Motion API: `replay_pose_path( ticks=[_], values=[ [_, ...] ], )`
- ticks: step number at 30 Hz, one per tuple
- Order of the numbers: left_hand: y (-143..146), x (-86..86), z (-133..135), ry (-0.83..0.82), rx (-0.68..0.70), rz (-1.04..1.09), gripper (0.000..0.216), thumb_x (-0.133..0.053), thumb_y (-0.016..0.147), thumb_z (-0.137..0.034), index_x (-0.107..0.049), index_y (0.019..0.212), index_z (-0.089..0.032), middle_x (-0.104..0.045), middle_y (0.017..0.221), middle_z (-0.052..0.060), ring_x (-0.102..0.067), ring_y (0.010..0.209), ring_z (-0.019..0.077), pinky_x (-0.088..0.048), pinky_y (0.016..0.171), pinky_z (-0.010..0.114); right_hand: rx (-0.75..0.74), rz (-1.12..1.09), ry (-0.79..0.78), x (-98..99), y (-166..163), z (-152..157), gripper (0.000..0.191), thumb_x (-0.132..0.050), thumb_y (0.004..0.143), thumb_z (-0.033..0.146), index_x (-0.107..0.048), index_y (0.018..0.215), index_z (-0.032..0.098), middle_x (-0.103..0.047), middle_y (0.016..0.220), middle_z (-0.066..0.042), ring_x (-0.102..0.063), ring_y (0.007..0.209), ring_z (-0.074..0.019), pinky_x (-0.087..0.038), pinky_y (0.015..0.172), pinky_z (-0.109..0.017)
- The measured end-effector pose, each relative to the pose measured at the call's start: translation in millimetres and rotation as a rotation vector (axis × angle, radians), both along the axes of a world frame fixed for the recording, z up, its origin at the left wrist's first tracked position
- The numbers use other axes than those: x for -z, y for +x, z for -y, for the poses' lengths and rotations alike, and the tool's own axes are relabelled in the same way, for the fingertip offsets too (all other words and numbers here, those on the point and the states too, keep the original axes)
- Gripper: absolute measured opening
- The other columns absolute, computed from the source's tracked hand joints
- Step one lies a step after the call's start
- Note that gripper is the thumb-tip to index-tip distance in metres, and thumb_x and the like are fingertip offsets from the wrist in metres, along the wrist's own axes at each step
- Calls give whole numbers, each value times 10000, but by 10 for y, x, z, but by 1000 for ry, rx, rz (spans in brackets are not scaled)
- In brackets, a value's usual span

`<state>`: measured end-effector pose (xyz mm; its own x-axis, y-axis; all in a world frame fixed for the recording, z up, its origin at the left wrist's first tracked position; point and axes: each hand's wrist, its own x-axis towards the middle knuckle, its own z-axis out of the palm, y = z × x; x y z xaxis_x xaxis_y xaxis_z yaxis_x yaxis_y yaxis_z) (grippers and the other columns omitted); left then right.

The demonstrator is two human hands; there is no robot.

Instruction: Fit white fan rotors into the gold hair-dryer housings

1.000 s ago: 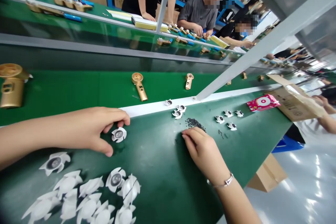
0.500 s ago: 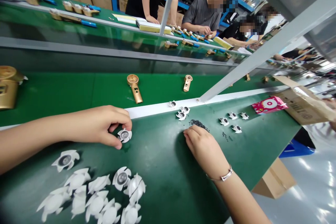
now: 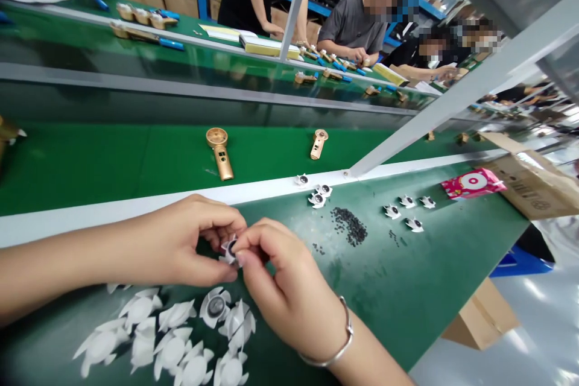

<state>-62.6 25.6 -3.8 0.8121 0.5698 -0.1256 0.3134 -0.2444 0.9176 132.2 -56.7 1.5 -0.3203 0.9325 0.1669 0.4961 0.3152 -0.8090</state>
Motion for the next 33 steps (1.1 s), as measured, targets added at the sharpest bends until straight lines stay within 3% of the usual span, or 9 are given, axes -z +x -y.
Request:
replay_pose_path(
  ticks=[7,18,24,26,28,29,30,33],
  values=[
    [29,1,56,-102,-137,77,180,-733,689,-242,-630,836,-235,-596,691,-77,-574,647,107,-470,570,196,104,-3,52,95,23,-36,138,-512,945,110,-571,936,235,-575,843,32,-555,742,-96,-449,665,-217],
    [48,-98,60,-275,-135,52,205,-748,679,-216,-617,836,-206,-595,708,-59,-560,674,122,-483,610,232,120,62,155,46,-11,-12,138,-549,901,86,-586,903,219,-595,814,19,-571,722,-104,-465,638,-226],
    [57,-31,52,-371,-190,167,227,-779,736,-304,-670,903,-197,-604,732,-52,-559,657,98,-477,607,210,-29,129,359,-30,70,56,419,-538,839,-5,-618,1182,222,-677,1012,-70,-646,868,-177,-542,730,-311],
    [38,-49,6,-405,-214,209,246,-785,749,-313,-684,943,-200,-618,747,-48,-577,678,100,-489,634,211,-24,139,377,-64,96,-90,315,-526,863,55,-662,1093,222,-696,950,-68,-657,822,-192,-543,707,-331],
    [9,-81,-68,-405,-271,240,259,-778,767,-337,-694,971,-202,-653,770,-36,-610,716,110,-501,668,218,177,213,262,-90,136,-411,176,-513,921,184,-685,914,219,-696,839,-55,-660,774,-205,-535,720,-349],
    [-8,-95,-111,-391,-304,243,260,-765,783,-352,-696,986,-204,-681,802,-24,-633,749,120,-509,695,227,344,285,167,-96,163,-630,201,-511,946,264,-679,849,213,-692,811,-57,-663,783,-215,-531,757,-364],
    [-25,-107,-154,-374,-339,244,259,-748,801,-362,-697,1003,-207,-709,847,-10,-655,790,133,-518,731,243,487,341,90,-95,195,-875,213,-523,956,319,-676,881,190,-695,841,-75,-667,821,-234,-525,803,-391],
    [-66,-116,-251,-378,-407,263,281,-727,818,-346,-690,1063,-213,-750,973,22,-694,911,175,-529,852,309,663,402,-77,-52,293,-1613,362,-615,934,401,-624,1143,106,-684,1037,-142,-661,953,-280,-530,853,-463]
  ],
)
